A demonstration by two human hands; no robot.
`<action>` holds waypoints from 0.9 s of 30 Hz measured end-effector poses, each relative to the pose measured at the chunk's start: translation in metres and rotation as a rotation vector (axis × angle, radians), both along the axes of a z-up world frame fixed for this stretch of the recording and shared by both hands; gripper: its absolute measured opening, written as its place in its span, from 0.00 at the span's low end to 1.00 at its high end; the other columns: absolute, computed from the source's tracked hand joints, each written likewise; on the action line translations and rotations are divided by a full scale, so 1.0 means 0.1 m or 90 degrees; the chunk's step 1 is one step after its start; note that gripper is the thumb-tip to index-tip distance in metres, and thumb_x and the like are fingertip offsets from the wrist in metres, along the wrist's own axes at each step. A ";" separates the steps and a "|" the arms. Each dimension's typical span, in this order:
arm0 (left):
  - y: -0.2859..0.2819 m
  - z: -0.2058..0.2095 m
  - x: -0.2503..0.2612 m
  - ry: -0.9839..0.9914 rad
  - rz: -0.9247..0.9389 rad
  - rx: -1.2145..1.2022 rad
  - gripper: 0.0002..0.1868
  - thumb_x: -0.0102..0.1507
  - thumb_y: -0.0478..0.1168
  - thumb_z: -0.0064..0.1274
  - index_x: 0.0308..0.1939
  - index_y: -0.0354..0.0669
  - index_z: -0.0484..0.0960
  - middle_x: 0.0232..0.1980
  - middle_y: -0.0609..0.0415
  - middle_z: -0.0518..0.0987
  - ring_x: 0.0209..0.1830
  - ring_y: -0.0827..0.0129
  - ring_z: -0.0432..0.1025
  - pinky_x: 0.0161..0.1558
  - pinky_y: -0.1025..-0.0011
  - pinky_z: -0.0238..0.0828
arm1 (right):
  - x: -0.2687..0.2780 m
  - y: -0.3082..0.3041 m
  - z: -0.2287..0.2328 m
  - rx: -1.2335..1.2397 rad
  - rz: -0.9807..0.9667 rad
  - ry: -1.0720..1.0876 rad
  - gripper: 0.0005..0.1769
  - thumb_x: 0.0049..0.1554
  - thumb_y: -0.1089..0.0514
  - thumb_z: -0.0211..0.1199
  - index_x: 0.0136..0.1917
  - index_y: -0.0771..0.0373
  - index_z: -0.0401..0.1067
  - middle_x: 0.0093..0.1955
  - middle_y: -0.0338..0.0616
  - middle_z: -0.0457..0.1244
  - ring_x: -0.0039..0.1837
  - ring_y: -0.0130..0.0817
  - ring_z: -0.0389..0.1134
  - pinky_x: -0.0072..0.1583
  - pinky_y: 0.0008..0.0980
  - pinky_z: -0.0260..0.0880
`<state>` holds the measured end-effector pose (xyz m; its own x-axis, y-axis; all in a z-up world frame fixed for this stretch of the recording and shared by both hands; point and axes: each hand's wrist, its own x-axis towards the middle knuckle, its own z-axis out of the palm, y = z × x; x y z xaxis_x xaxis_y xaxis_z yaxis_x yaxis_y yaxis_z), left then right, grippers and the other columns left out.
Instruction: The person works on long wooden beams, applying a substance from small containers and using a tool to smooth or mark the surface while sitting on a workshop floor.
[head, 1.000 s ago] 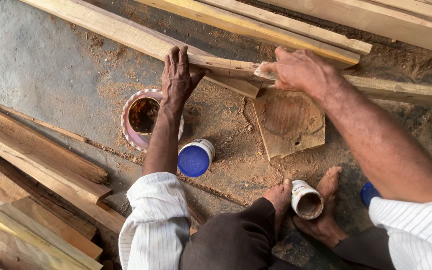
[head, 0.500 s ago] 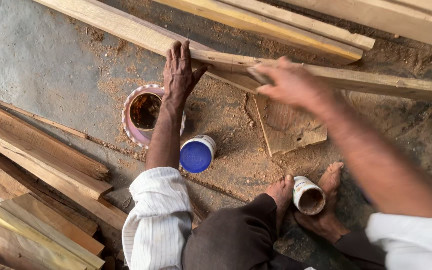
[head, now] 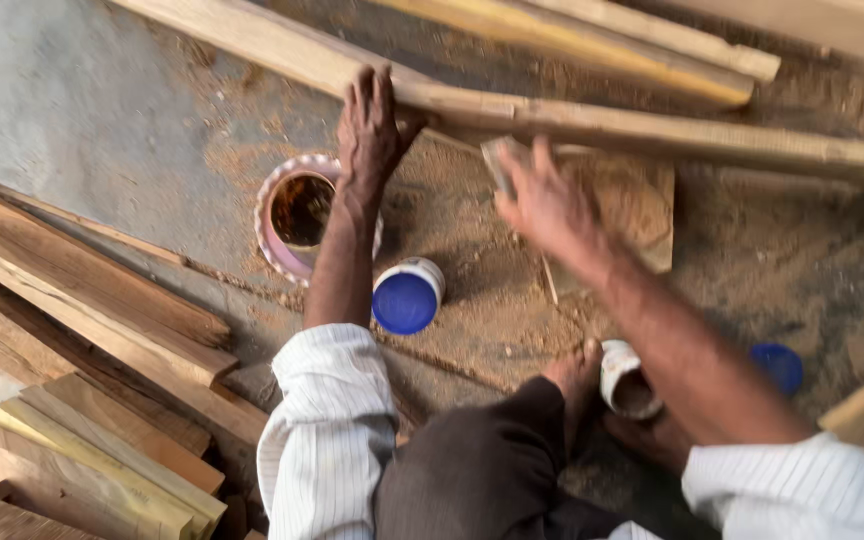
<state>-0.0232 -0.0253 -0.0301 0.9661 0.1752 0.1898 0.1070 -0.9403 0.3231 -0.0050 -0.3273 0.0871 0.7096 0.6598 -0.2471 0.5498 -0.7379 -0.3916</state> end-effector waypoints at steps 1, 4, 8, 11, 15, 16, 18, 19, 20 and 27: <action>-0.03 -0.01 -0.09 0.010 0.002 0.008 0.55 0.57 0.61 0.73 0.75 0.36 0.58 0.69 0.28 0.65 0.63 0.39 0.65 0.51 0.50 0.78 | 0.08 0.03 0.11 0.007 0.015 0.030 0.39 0.56 0.54 0.67 0.77 0.57 0.57 0.67 0.76 0.52 0.30 0.29 0.61 0.24 0.24 0.66; 0.04 0.12 0.12 -0.023 0.010 0.019 0.55 0.59 0.62 0.72 0.75 0.36 0.58 0.70 0.30 0.65 0.63 0.39 0.66 0.53 0.50 0.78 | 0.68 0.32 0.41 -0.060 0.124 -0.048 0.37 0.59 0.56 0.65 0.78 0.53 0.58 0.64 0.64 0.53 0.32 0.28 0.60 0.27 0.25 0.69; 0.01 0.08 0.05 0.039 0.027 -0.037 0.54 0.56 0.64 0.70 0.73 0.38 0.61 0.68 0.35 0.66 0.64 0.43 0.65 0.56 0.51 0.76 | 1.00 0.33 0.31 -0.317 0.251 -0.021 0.25 0.68 0.53 0.57 0.77 0.41 0.65 0.52 0.47 0.57 0.38 0.28 0.59 0.42 0.34 0.81; 0.01 0.09 0.07 -0.041 -0.005 0.019 0.56 0.58 0.67 0.70 0.74 0.35 0.59 0.69 0.34 0.63 0.65 0.43 0.63 0.58 0.51 0.73 | 0.99 0.05 0.06 -0.294 0.321 -0.314 0.19 0.71 0.46 0.51 0.74 0.38 0.66 0.49 0.41 0.54 0.42 0.26 0.60 0.53 0.38 0.69; 0.00 0.22 0.09 0.084 0.026 -0.051 0.55 0.57 0.65 0.68 0.74 0.35 0.59 0.69 0.36 0.64 0.67 0.46 0.62 0.64 0.53 0.71 | 1.14 -0.32 -0.05 -0.267 0.373 -0.785 0.18 0.76 0.35 0.41 0.70 0.34 0.68 0.45 0.32 0.49 0.48 0.23 0.62 0.71 0.44 0.53; -0.01 0.21 0.08 0.074 0.023 -0.035 0.55 0.58 0.66 0.68 0.74 0.35 0.59 0.70 0.35 0.63 0.67 0.45 0.62 0.64 0.52 0.70 | 1.15 -0.34 -0.04 -0.300 0.375 -0.666 0.19 0.72 0.36 0.44 0.70 0.33 0.68 0.42 0.31 0.50 0.43 0.21 0.61 0.70 0.56 0.54; -0.01 0.17 0.07 0.062 0.017 -0.021 0.55 0.59 0.66 0.68 0.75 0.34 0.58 0.71 0.33 0.62 0.67 0.45 0.62 0.63 0.52 0.70 | 1.14 -0.42 0.07 -0.335 0.371 -0.548 0.20 0.69 0.37 0.46 0.70 0.31 0.68 0.39 0.30 0.50 0.37 0.20 0.60 0.70 0.68 0.56; 0.00 0.15 0.06 0.056 0.016 -0.002 0.55 0.58 0.66 0.68 0.75 0.35 0.59 0.71 0.32 0.62 0.68 0.44 0.61 0.65 0.51 0.67 | 1.15 -0.50 0.18 -0.337 0.244 -0.374 0.19 0.69 0.37 0.48 0.69 0.37 0.68 0.39 0.31 0.50 0.37 0.21 0.59 0.65 0.63 0.60; 0.01 0.13 0.09 0.046 0.017 0.015 0.55 0.58 0.66 0.68 0.74 0.36 0.59 0.71 0.31 0.62 0.69 0.43 0.60 0.67 0.50 0.64 | 1.20 -0.60 0.31 -0.333 0.117 -0.206 0.20 0.69 0.37 0.49 0.68 0.44 0.67 0.38 0.32 0.50 0.36 0.22 0.58 0.61 0.58 0.63; 0.09 0.04 0.09 0.126 0.023 -0.024 0.56 0.59 0.68 0.66 0.76 0.37 0.57 0.71 0.34 0.62 0.70 0.44 0.59 0.70 0.52 0.63 | 1.33 -1.35 0.50 -0.353 0.042 0.230 0.31 0.64 0.47 0.57 0.79 0.44 0.62 0.37 0.36 0.52 0.34 0.28 0.55 0.40 0.36 0.65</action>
<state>-0.0143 -0.0168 -0.0260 0.9767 0.2143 -0.0100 0.2057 -0.9221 0.3278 0.1282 -0.4623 0.1374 0.4807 0.4058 -0.7773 0.5063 -0.8522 -0.1318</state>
